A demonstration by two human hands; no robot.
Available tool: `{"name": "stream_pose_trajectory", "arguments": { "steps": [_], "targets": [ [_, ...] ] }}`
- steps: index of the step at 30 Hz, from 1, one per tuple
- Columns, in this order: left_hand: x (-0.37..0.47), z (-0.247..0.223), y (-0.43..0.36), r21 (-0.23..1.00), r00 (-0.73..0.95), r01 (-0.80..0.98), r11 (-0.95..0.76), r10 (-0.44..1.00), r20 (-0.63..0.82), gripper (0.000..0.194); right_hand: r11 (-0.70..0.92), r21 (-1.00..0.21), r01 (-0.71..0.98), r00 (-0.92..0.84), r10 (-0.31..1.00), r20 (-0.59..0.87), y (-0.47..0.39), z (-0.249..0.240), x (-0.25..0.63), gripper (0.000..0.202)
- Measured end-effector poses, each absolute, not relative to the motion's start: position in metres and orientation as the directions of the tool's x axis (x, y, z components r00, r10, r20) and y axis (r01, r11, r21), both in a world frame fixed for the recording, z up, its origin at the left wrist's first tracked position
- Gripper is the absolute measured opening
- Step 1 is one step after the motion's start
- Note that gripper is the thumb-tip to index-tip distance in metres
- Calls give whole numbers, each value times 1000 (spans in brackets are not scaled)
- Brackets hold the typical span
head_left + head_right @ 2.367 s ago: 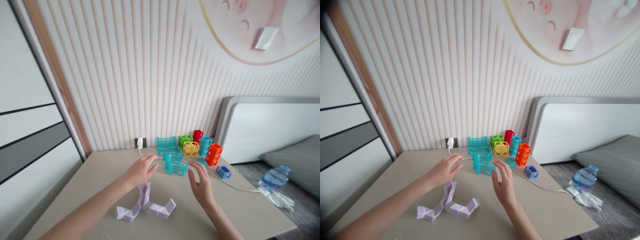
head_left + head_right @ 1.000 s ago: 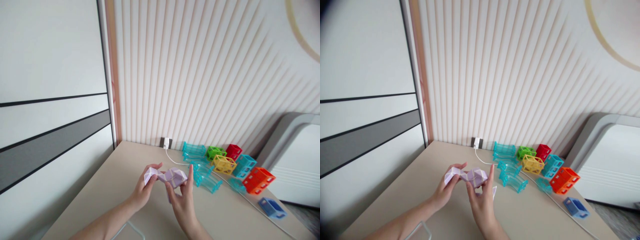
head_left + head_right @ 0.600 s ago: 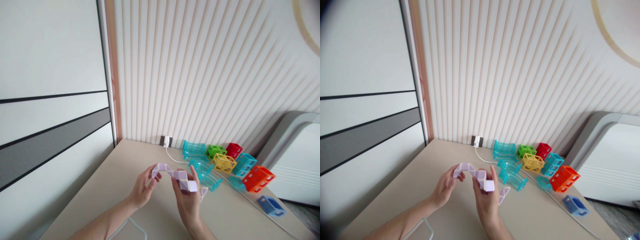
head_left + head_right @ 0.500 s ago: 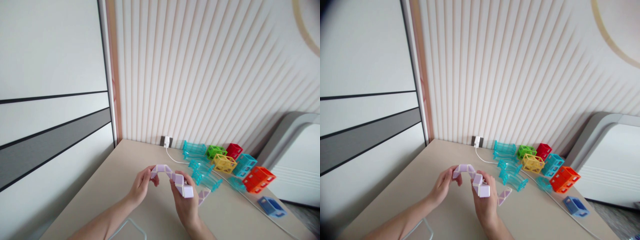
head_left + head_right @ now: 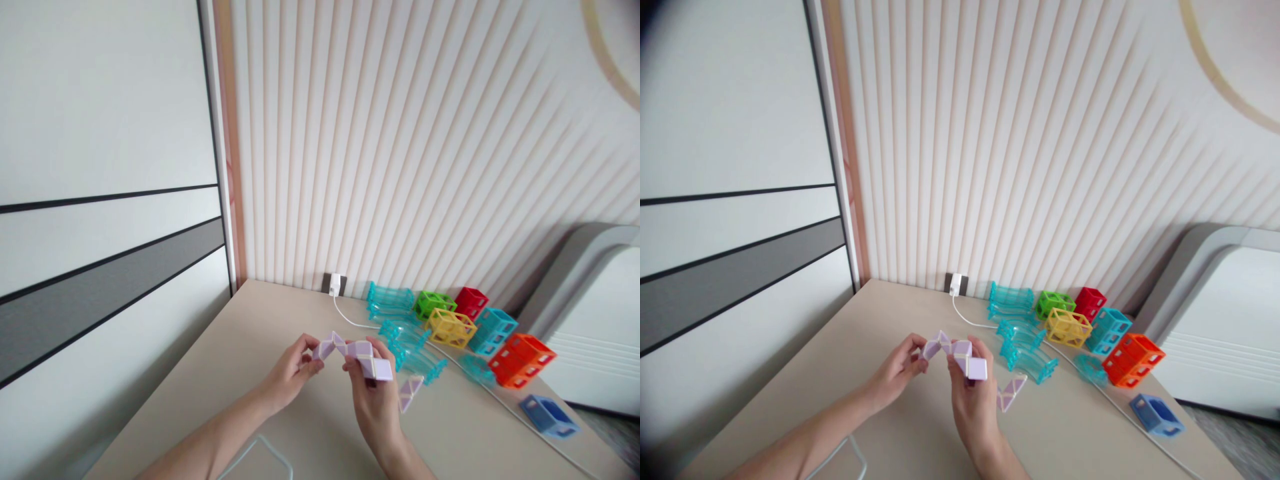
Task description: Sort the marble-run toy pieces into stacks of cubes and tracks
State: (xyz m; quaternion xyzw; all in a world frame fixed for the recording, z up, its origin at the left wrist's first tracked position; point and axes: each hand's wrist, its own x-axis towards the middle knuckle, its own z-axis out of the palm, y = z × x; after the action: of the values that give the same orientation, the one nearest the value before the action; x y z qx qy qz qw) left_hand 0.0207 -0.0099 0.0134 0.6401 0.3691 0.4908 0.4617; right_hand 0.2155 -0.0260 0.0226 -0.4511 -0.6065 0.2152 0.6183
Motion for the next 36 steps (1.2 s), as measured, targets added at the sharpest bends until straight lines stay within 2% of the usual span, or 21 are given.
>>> {"name": "stream_pose_trajectory", "arguments": {
  "steps": [4, 9, 12, 15, 18, 21, 24, 26, 28, 30, 33, 36],
  "targets": [
    [17, 12, -10, 806, 266, 288, -517, 852, 451, 21, 477, -858, 189, 210, 834, 510, -28, 23, 211, 44],
    [12, 15, -6, 551, 284, 391, -738, 666, 690, 12, 471, -870, 147, 203, 846, 493, -35, 34, 208, 46],
    [7, 17, -5, 405, 295, 481, -778, 578, 761, 14, 462, -882, 93, 204, 858, 471, -40, 44, 205, 51],
    [1, 17, -4, 355, 288, 557, -751, 575, 766, 14, 462, -881, 104, 204, 857, 474, -43, 49, 203, 51],
    [0, 17, -2, 396, 254, 565, -724, 609, 752, 12, 503, -854, 131, 196, 831, 520, -44, 47, 202, 44],
    [4, 18, -2, 548, 135, 477, -687, 673, 727, 12, 610, -770, 188, 149, 757, 636, -44, 40, 207, 32],
    [9, 21, -2, 825, 36, 218, -521, 849, 527, 46, 705, -653, 277, -35, 687, 726, -41, 32, 219, 24],
    [12, 20, -3, 945, 145, -31, -325, 934, 326, 60, 762, -577, 294, -158, 634, 757, -38, 27, 227, 24],
    [15, 17, -4, 968, 284, -208, -142, 938, 199, 59, 808, -517, 283, -222, 579, 784, -34, 22, 233, 23],
    [18, 12, -5, 954, 316, -296, -50, 937, 147, 58, 819, -499, 283, -249, 565, 787, -32, 19, 235, 18],
    [22, 10, -6, 929, 268, -367, -40, 952, 147, 52, 752, -580, 314, -207, 650, 731, -32, 19, 231, 10],
    [21, 14, -7, 919, 236, -384, -92, 952, 193, 49, 700, -649, 297, -124, 702, 701, -34, 23, 225, 14]
  ]
}}
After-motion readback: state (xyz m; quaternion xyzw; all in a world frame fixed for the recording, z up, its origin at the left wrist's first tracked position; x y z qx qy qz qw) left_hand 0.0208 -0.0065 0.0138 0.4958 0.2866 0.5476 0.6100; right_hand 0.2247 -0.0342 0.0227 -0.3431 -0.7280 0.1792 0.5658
